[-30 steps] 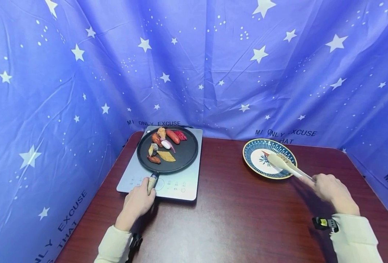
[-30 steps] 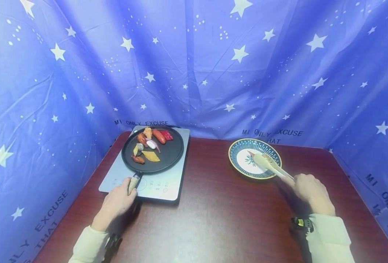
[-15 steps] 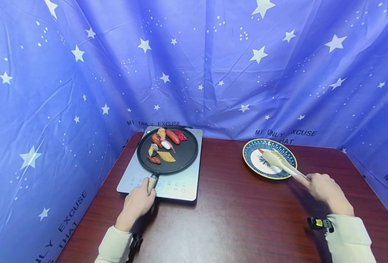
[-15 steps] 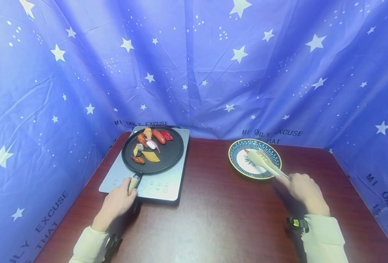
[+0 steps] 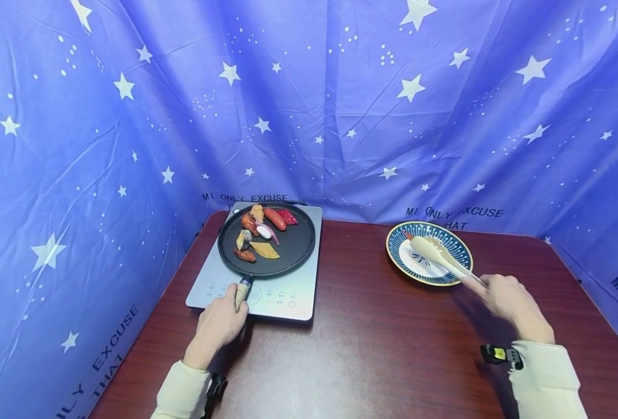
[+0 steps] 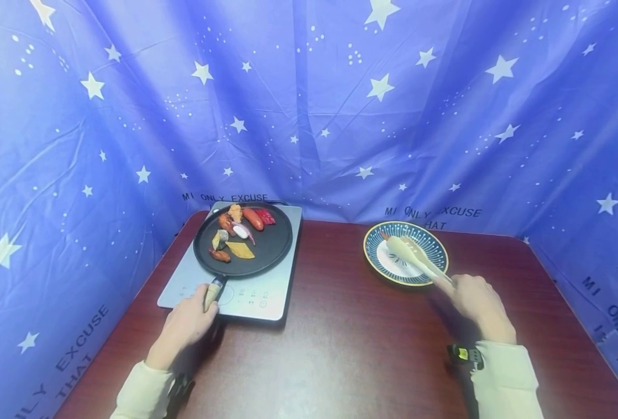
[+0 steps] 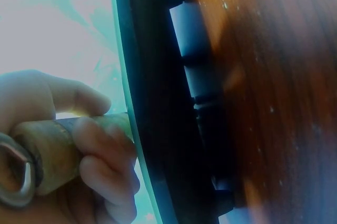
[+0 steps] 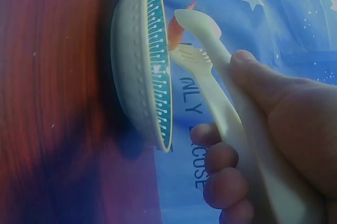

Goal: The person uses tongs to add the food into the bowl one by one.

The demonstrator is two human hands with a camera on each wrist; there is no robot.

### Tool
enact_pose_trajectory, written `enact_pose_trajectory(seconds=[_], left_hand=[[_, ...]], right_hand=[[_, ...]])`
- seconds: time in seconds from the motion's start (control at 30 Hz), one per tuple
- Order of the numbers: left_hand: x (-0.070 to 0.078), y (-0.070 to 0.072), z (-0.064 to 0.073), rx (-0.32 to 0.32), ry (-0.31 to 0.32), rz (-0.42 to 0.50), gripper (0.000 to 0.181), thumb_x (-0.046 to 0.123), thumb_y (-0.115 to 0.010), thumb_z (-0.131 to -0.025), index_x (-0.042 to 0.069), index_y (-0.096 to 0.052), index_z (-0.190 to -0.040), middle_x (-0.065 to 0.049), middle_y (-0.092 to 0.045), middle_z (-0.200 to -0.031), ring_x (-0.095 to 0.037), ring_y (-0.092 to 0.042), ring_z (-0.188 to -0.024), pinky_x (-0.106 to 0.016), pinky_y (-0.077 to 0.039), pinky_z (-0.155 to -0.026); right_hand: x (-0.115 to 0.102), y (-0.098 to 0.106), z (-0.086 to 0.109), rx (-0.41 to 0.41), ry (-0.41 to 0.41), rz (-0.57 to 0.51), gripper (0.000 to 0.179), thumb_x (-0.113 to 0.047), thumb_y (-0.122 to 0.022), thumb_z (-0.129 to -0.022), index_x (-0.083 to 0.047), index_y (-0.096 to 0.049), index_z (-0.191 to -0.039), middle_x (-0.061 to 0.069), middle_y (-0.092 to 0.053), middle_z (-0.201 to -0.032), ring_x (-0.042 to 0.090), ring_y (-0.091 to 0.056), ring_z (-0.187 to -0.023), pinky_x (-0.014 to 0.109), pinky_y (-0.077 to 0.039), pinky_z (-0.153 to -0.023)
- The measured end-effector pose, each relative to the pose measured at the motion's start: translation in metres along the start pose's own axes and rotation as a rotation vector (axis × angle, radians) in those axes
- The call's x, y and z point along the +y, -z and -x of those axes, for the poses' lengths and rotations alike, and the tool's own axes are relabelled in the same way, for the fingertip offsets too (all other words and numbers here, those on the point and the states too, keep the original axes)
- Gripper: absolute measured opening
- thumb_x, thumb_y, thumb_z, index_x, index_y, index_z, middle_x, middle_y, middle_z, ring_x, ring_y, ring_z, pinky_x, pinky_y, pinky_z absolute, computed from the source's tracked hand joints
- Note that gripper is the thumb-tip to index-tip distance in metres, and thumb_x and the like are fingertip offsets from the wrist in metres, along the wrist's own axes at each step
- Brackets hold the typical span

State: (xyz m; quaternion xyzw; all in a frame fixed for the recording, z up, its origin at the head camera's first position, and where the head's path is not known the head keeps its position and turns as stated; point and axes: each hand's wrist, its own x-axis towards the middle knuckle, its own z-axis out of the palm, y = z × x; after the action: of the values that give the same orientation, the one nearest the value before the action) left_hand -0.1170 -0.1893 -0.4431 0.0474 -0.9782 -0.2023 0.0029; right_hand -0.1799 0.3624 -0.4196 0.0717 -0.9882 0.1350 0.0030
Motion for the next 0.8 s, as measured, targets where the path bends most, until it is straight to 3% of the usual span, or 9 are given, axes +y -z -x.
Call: enact_pose_trajectory(seconds=[0.23, 0.8], left_hand=[[-0.001, -0.002, -0.001, 0.002, -0.002, -0.002, 0.045, 0.028, -0.051, -0.088, 0.005, -0.045, -0.127, -0.015, -0.058, -0.074, -0.027, -0.056, -0.061, -0.042, -0.041, -0.052], [0.0, -0.001, 0.0, 0.003, -0.003, 0.0, 0.043, 0.028, -0.05, -0.088, 0.005, -0.045, -0.125, -0.013, -0.056, -0.071, -0.026, -0.054, -0.059, -0.041, -0.04, -0.051]], right_hand=[[-0.009, 0.004, -0.002, 0.031, 0.02, -0.001, 0.049, -0.05, -0.045, -0.095, -0.008, -0.063, -0.075, 0.001, -0.045, -0.058, 0.025, -0.051, -0.059, 0.049, -0.04, -0.058], [-0.028, 0.013, -0.005, 0.088, 0.06, 0.008, 0.047, -0.046, -0.047, -0.095, -0.012, -0.052, -0.064, 0.001, -0.04, -0.054, 0.023, -0.047, -0.054, 0.043, -0.037, -0.053]])
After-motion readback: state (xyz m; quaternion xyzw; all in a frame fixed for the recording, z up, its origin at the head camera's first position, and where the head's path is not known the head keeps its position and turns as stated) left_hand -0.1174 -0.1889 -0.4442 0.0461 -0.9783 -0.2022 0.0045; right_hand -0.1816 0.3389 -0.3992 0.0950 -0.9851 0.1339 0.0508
